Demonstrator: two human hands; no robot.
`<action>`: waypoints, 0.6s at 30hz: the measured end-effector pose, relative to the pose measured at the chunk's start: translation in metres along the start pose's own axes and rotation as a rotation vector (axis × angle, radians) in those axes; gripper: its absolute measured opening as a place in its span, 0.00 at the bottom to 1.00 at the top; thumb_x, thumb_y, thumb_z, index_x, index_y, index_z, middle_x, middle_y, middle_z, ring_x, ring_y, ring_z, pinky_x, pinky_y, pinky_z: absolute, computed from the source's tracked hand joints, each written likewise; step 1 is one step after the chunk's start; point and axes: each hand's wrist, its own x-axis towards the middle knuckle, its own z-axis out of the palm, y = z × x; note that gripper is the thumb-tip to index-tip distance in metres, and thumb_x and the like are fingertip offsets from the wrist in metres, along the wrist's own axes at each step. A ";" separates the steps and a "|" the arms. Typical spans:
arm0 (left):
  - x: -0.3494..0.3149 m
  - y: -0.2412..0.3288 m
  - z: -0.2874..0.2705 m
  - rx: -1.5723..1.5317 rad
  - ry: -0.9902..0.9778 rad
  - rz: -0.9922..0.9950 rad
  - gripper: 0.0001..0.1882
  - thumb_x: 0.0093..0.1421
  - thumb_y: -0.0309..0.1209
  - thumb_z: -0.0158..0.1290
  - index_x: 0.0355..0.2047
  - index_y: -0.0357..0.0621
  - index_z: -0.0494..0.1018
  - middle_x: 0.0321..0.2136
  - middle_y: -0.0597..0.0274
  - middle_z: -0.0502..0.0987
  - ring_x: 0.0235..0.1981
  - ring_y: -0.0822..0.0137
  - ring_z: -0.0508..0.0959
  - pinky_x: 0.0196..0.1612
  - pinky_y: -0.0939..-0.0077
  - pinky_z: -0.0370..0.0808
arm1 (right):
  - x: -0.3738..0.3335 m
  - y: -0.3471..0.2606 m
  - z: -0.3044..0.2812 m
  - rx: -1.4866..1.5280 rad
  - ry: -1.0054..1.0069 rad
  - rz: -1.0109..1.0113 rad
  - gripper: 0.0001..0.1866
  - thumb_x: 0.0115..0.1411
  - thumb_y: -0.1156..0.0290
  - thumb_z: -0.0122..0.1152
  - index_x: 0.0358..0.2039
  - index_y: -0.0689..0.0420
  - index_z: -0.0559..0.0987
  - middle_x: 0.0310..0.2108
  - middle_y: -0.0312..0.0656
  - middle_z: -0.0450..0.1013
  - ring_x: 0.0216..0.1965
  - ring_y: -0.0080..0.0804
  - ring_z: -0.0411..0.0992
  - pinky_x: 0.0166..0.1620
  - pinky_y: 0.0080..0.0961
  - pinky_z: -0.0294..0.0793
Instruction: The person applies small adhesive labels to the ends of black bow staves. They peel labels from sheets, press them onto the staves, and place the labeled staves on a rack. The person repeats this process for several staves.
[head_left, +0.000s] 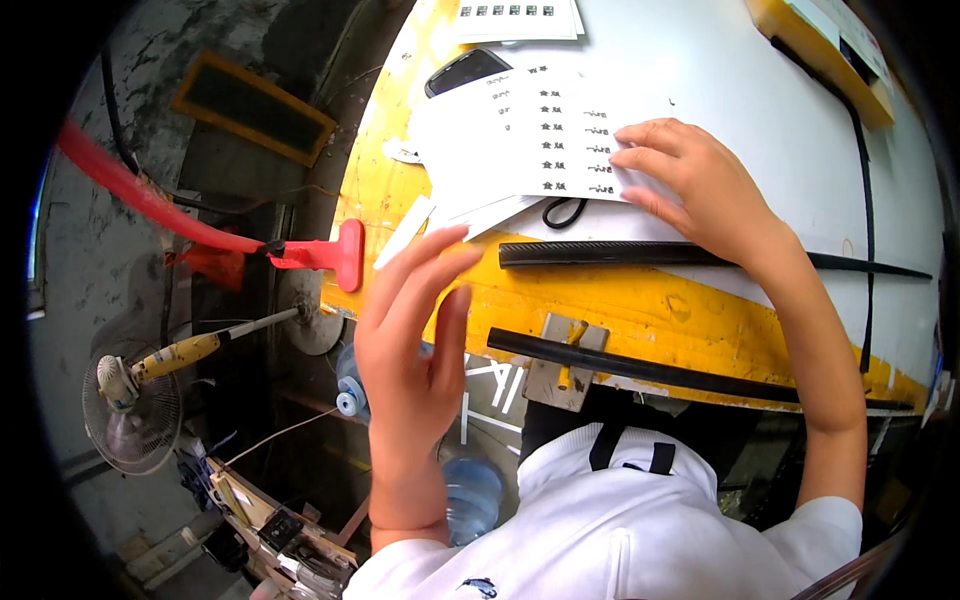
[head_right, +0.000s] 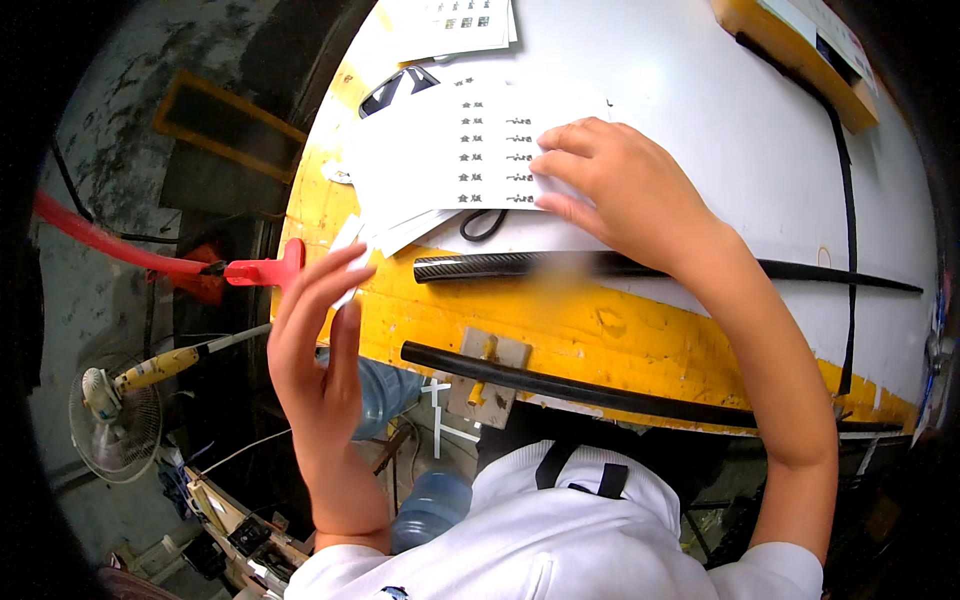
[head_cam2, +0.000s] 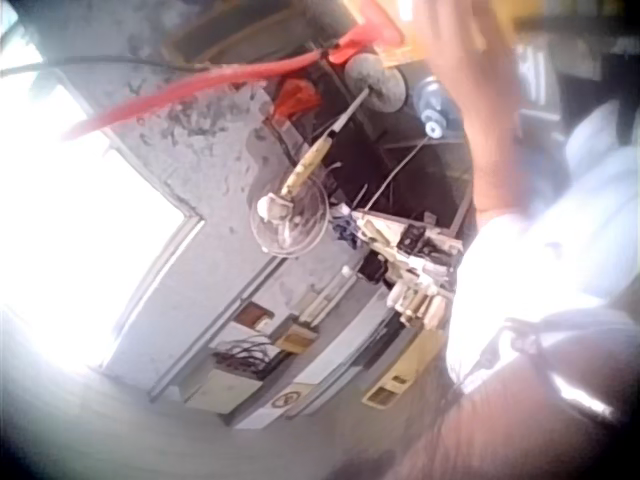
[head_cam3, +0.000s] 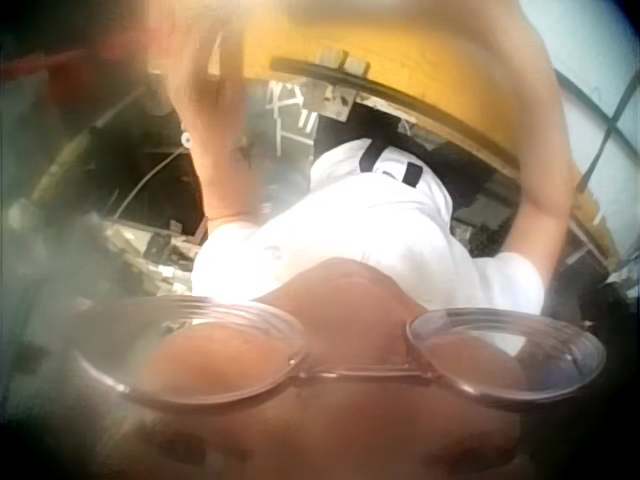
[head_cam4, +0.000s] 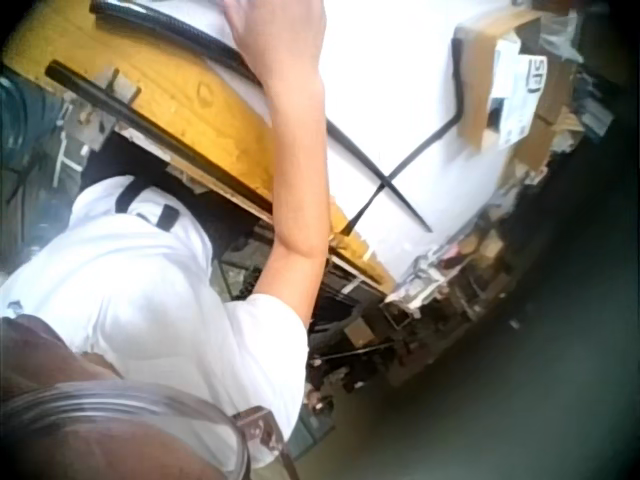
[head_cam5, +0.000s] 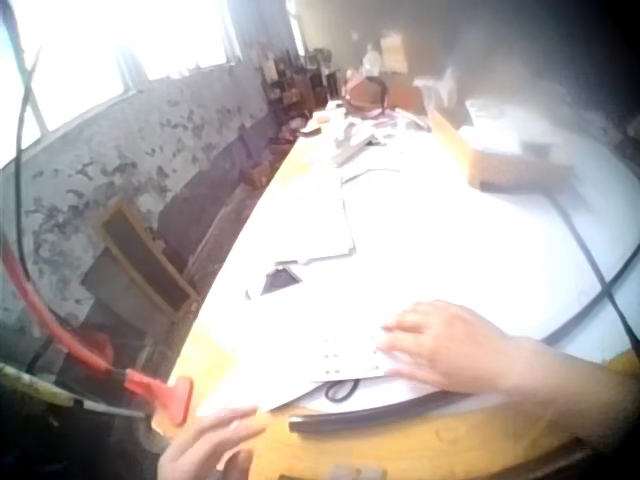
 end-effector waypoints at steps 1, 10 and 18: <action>0.015 0.001 0.003 0.027 -0.029 0.058 0.11 0.59 0.19 0.51 0.42 0.37 0.76 0.47 0.52 0.76 0.51 0.57 0.75 0.53 0.68 0.69 | 0.008 0.002 -0.005 0.035 -0.031 0.011 0.14 0.57 0.67 0.61 0.44 0.55 0.78 0.46 0.41 0.74 0.51 0.37 0.70 0.51 0.32 0.71; 0.079 -0.032 0.064 0.349 -0.269 0.298 0.19 0.57 0.31 0.55 0.50 0.45 0.71 0.56 0.55 0.69 0.58 0.54 0.68 0.56 0.63 0.68 | 0.087 0.017 0.025 0.247 0.033 0.187 0.13 0.59 0.67 0.58 0.45 0.53 0.79 0.42 0.41 0.73 0.44 0.38 0.73 0.45 0.33 0.74; 0.077 -0.035 0.062 0.381 -0.351 0.284 0.26 0.56 0.35 0.58 0.56 0.53 0.68 0.58 0.58 0.67 0.59 0.56 0.67 0.56 0.64 0.69 | 0.104 0.018 0.045 0.325 0.021 0.246 0.14 0.58 0.64 0.59 0.44 0.52 0.79 0.41 0.41 0.72 0.40 0.39 0.73 0.43 0.34 0.73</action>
